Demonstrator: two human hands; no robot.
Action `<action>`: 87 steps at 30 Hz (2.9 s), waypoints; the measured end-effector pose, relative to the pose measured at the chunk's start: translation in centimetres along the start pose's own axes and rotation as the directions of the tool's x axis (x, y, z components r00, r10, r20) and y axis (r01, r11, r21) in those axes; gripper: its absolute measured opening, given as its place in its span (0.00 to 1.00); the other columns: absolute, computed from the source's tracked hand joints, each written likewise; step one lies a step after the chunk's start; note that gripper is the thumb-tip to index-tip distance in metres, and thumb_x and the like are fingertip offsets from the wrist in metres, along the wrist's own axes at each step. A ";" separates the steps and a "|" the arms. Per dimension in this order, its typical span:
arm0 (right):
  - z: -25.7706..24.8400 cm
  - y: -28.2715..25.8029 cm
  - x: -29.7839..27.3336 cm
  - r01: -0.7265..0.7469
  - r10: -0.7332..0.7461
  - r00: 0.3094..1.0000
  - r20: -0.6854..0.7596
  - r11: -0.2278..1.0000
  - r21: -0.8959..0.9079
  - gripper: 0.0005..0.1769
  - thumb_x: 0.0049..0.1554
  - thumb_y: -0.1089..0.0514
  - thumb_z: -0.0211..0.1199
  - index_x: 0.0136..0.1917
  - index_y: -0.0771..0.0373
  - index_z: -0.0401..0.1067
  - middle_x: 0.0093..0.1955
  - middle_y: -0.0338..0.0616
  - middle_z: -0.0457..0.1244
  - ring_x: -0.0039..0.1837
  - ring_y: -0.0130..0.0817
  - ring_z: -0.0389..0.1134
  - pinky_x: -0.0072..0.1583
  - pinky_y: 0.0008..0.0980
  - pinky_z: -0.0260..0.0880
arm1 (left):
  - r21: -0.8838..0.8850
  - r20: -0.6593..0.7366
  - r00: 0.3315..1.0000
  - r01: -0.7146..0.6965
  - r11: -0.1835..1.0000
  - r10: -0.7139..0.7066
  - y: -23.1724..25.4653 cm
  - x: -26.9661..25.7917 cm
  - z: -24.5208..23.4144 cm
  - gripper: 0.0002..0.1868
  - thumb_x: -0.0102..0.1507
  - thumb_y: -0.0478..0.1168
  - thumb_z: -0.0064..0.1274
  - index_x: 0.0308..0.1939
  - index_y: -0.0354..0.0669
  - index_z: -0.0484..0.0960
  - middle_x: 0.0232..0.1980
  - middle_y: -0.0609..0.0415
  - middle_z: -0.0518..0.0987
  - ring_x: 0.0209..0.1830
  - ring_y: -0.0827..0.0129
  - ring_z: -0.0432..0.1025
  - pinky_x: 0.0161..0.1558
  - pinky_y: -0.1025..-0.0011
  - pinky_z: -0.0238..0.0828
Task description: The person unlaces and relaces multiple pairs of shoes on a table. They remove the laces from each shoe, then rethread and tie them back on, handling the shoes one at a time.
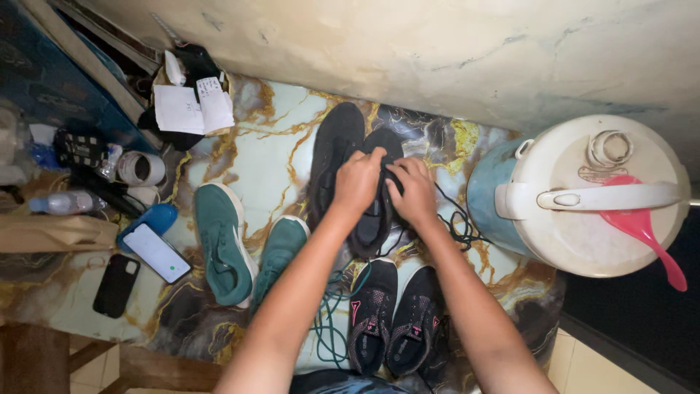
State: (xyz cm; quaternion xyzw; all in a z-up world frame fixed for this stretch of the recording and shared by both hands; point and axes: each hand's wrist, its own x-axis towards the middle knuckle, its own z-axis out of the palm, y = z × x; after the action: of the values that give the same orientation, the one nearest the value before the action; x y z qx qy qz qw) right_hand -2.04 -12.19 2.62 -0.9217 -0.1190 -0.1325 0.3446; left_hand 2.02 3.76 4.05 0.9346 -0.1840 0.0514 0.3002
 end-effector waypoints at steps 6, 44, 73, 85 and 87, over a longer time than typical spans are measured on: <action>1.8 -0.1 1.3 -0.087 0.085 0.996 0.023 0.992 0.086 0.06 0.53 0.64 0.68 0.46 0.65 0.76 0.49 0.49 0.67 0.58 0.51 0.66 0.62 0.45 0.64 | -0.151 0.012 1.000 0.028 0.988 -0.026 -0.3 0.5 -1.6 0.15 0.59 0.33 0.56 0.50 0.42 0.79 0.34 0.47 0.83 0.41 0.51 0.77 0.44 0.55 0.74; 5.0 -0.1 0.2 -0.327 0.324 0.945 -0.039 0.938 -0.113 0.30 0.41 0.56 0.79 0.51 0.62 0.66 0.51 0.51 0.61 0.57 0.54 0.61 0.56 0.49 0.62 | -0.196 0.191 0.927 0.359 0.913 -0.324 -7.3 -0.6 5.4 0.04 0.61 0.36 0.55 0.35 0.41 0.84 0.40 0.43 0.84 0.43 0.46 0.79 0.47 0.54 0.75; -17.0 -3.7 -10.4 -0.367 0.476 0.850 0.225 0.229 0.902 0.15 0.64 0.64 0.57 0.64 0.69 0.67 0.47 0.51 0.68 0.32 0.26 0.62 0.33 0.24 0.62 | -0.932 0.166 0.944 0.245 0.268 -0.284 -2.9 -5.9 -6.7 0.05 0.73 0.38 0.45 0.49 0.41 0.70 0.33 0.58 0.71 0.29 0.76 0.68 0.37 0.64 0.80; -6.0 -0.1 -14.5 -0.720 0.657 0.616 0.435 0.244 0.650 0.24 0.61 0.66 0.55 0.71 0.69 0.63 0.44 0.47 0.67 0.31 0.25 0.59 0.32 0.26 0.59 | 0.099 -0.008 0.928 0.372 0.923 -0.373 -4.1 -13.3 -7.2 0.30 0.57 0.58 0.61 0.54 0.40 0.80 0.34 0.40 0.83 0.34 0.45 0.78 0.35 0.52 0.74; -6.6 0.0 -14.1 -0.713 0.657 0.616 0.433 0.231 0.662 0.25 0.61 0.65 0.56 0.71 0.68 0.62 0.44 0.47 0.67 0.30 0.25 0.59 0.31 0.26 0.59 | 0.243 -0.012 0.947 0.314 0.918 -0.320 -4.7 -13.5 -7.3 0.26 0.60 0.59 0.58 0.44 0.38 0.84 0.35 0.39 0.83 0.35 0.45 0.78 0.36 0.51 0.74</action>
State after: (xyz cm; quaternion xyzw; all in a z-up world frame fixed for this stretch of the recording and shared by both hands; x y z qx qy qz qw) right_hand -16.33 -18.40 2.84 -0.6272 0.2402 0.1279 0.7298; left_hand -8.61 15.75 4.66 0.9822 -0.0268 0.0113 0.1857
